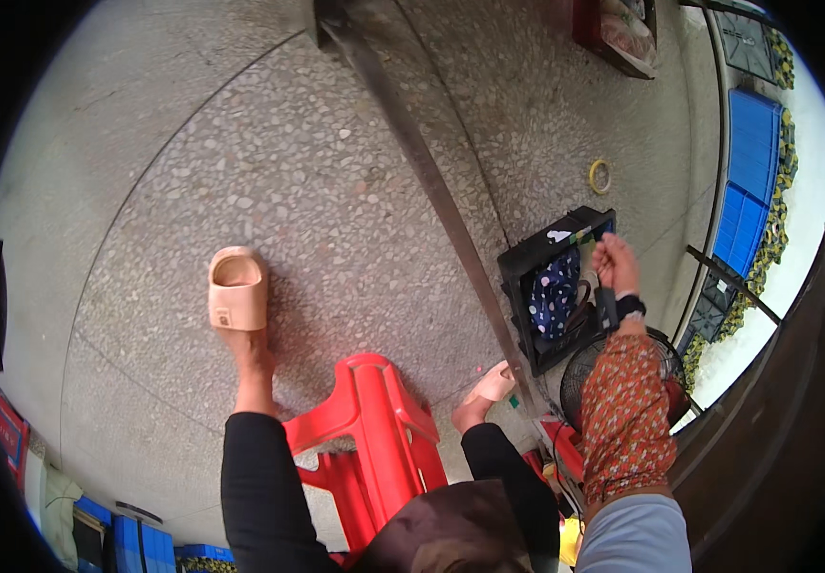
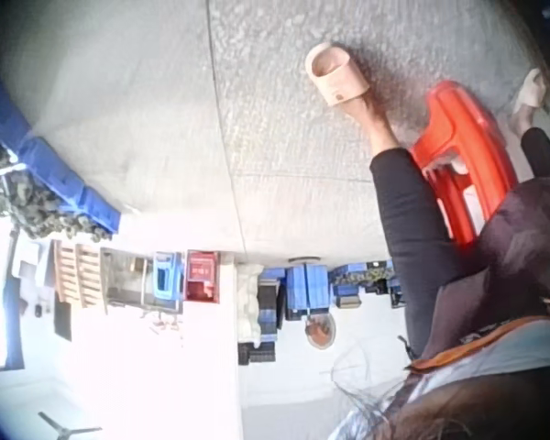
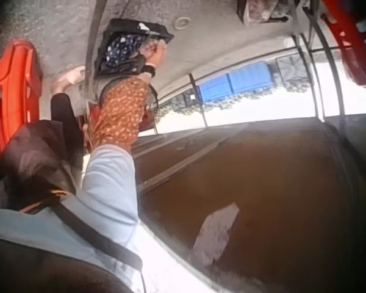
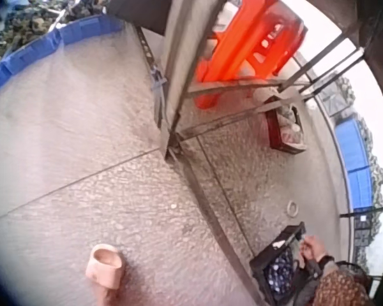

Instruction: Apply adhesive to small toy components and assemble them into finished products.

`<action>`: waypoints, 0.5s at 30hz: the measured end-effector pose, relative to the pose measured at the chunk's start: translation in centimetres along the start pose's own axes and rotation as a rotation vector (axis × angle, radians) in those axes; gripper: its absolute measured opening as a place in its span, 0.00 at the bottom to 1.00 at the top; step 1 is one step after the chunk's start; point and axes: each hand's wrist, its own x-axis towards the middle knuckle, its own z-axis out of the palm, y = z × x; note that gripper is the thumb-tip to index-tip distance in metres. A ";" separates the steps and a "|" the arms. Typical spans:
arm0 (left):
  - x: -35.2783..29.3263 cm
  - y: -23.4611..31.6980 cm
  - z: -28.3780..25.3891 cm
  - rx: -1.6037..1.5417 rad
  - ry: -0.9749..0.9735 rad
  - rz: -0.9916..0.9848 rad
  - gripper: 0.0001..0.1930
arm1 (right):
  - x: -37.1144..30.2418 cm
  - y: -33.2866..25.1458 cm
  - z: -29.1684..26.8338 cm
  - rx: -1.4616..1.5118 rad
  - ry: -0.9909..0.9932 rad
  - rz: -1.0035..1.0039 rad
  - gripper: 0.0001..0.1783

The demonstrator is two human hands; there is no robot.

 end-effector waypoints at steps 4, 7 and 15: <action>2.4 -2.1 4.6 -0.065 0.009 0.072 0.33 | 9.6 -3.3 -1.0 -0.184 0.104 -0.171 0.16; 1.8 -2.4 4.9 -0.049 0.034 0.089 0.33 | 15.0 -4.0 1.0 -0.464 0.216 -0.125 0.26; 0.3 -2.0 6.9 0.063 0.108 0.143 0.33 | 26.0 0.4 -0.1 -1.089 0.307 -0.270 0.28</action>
